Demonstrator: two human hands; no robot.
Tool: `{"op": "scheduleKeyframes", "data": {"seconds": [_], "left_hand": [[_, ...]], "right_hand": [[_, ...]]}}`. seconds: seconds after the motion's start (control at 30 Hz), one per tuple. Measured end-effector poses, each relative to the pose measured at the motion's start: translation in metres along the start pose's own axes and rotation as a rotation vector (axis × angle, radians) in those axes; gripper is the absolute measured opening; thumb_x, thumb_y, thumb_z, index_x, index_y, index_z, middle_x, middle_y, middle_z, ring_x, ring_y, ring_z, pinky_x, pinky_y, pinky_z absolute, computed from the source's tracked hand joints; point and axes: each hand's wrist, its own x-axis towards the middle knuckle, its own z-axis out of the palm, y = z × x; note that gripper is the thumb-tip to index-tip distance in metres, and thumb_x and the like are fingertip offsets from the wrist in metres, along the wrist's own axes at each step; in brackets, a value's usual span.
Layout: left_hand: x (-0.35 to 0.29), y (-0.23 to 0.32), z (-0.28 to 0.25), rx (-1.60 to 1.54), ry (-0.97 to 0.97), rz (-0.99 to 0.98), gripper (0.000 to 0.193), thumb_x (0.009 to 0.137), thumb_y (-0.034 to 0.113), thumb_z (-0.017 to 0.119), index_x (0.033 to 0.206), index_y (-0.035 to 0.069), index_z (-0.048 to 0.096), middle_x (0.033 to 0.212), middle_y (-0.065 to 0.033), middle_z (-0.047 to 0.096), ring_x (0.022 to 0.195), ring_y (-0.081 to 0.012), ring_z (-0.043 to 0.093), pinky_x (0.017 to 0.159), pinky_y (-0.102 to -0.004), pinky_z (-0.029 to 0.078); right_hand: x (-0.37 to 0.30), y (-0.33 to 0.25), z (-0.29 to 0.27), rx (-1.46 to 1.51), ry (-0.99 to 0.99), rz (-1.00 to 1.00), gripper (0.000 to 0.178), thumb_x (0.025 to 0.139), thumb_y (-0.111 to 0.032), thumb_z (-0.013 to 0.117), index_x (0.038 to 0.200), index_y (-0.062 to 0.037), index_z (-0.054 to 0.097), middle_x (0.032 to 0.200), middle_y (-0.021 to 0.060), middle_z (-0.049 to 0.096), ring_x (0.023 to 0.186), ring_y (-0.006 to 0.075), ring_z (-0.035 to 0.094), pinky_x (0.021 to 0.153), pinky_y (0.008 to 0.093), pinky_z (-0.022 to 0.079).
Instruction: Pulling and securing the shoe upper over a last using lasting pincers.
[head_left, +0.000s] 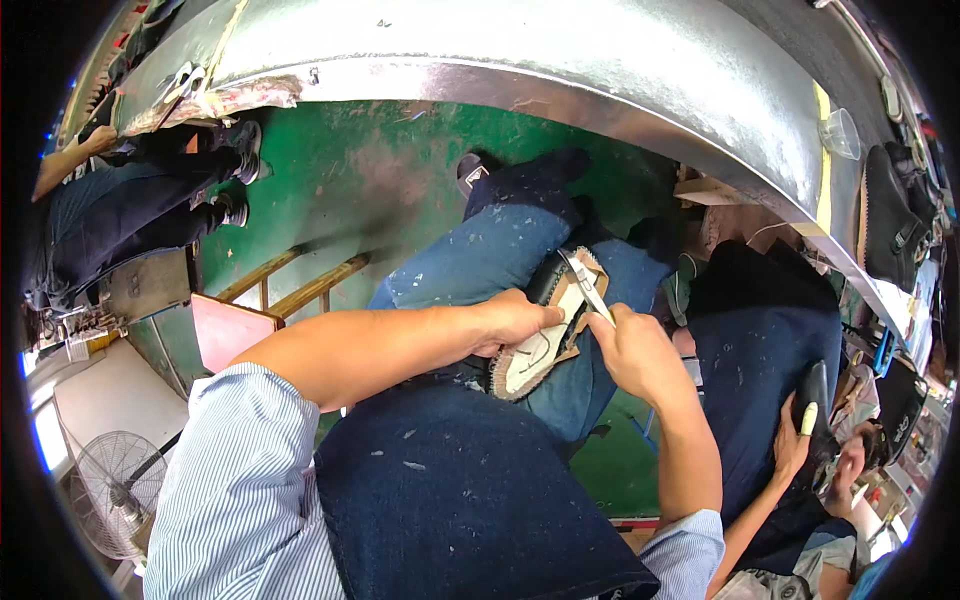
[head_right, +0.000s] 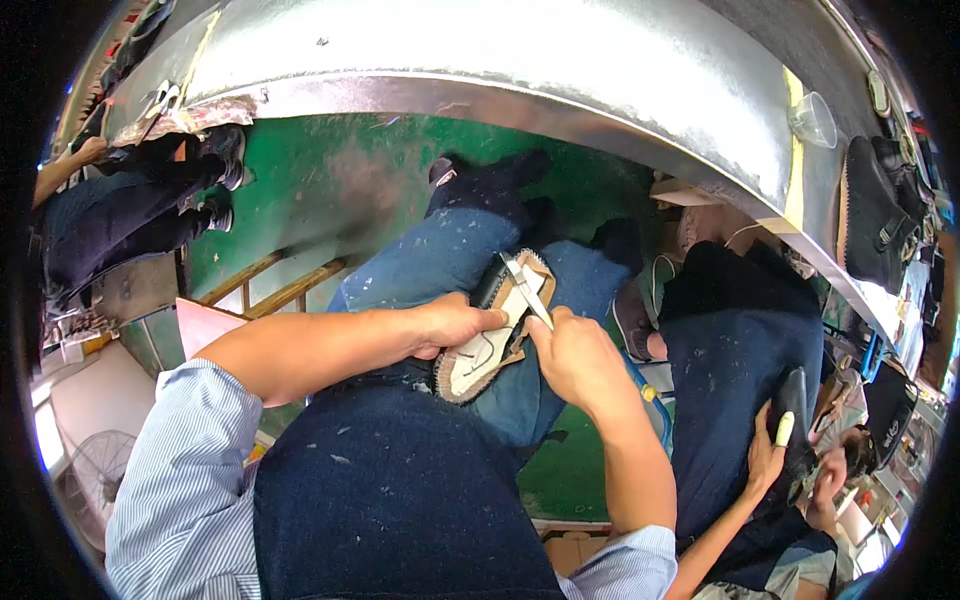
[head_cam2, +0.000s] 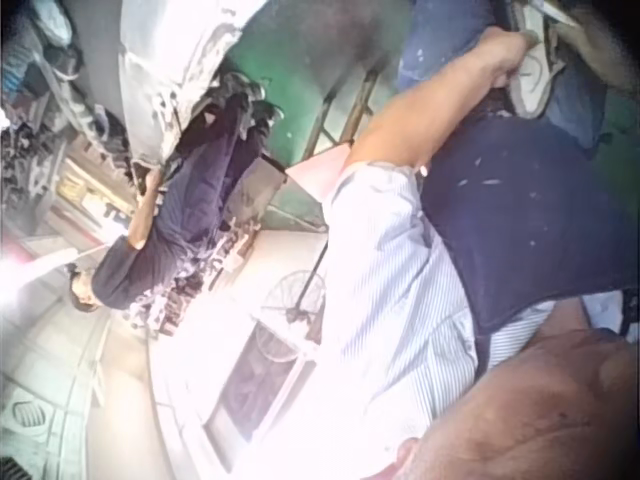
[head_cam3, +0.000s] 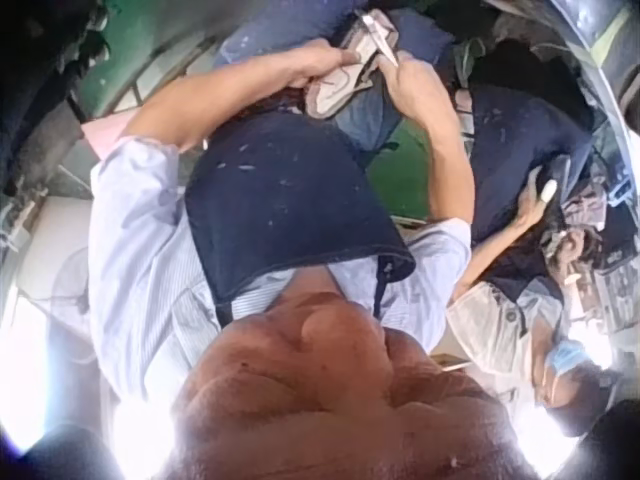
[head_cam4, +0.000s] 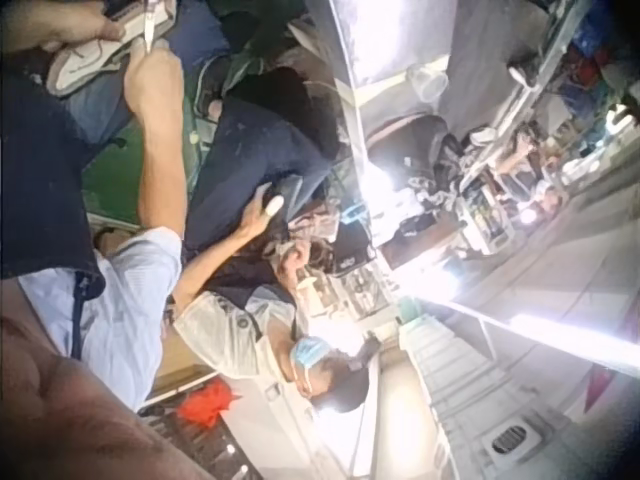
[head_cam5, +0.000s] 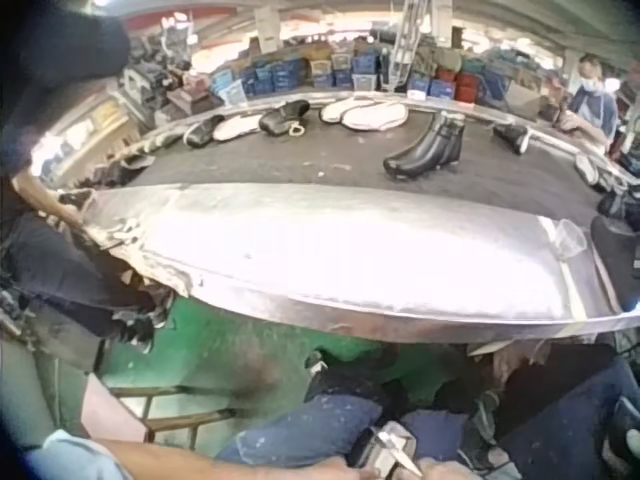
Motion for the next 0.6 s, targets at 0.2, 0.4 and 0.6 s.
{"op": "scheduleKeyframes", "data": {"seconds": [0.2, 0.4, 0.6], "left_hand": [[0.009, 0.004, -0.01, 0.066, -0.109, -0.044, 0.047, 0.1, 0.031, 0.065, 0.124, -0.009, 0.062, 0.114, -0.0166, 0.072, 0.101, -0.0256, 0.071, 0.089, -0.0401, 0.057], [0.017, 0.006, -0.018, -0.06, -0.232, -0.091, 0.04, 0.101, 0.028, 0.065, 0.124, -0.005, 0.063, 0.117, -0.0155, 0.072, 0.106, -0.025, 0.07, 0.092, -0.0416, 0.056], [0.025, -0.004, -0.017, 0.009, -0.226, -0.08, 0.04, 0.1, 0.029, 0.065, 0.123, -0.004, 0.064, 0.115, -0.0145, 0.072, 0.102, -0.0242, 0.07, 0.089, -0.0416, 0.056]], "right_hand": [[-0.013, -0.001, -0.001, 0.157, 0.023, 0.006, 0.036, 0.1, -0.029, 0.058, 0.094, 0.0056, 0.06, 0.081, 0.0306, 0.066, 0.084, 0.0509, 0.065, 0.073, 0.0541, 0.05], [-0.075, -0.004, 0.0, 0.226, -0.193, -0.002, 0.034, 0.091, -0.015, 0.065, 0.119, 0.0055, 0.061, 0.097, 0.0274, 0.067, 0.093, 0.0439, 0.067, 0.086, 0.047, 0.052], [-0.088, -0.014, 0.045, -0.106, 0.087, -0.24, 0.052, 0.089, -0.011, 0.068, 0.136, 0.0044, 0.05, 0.107, 0.0229, 0.066, 0.101, 0.0411, 0.066, 0.091, 0.0466, 0.053]]}}
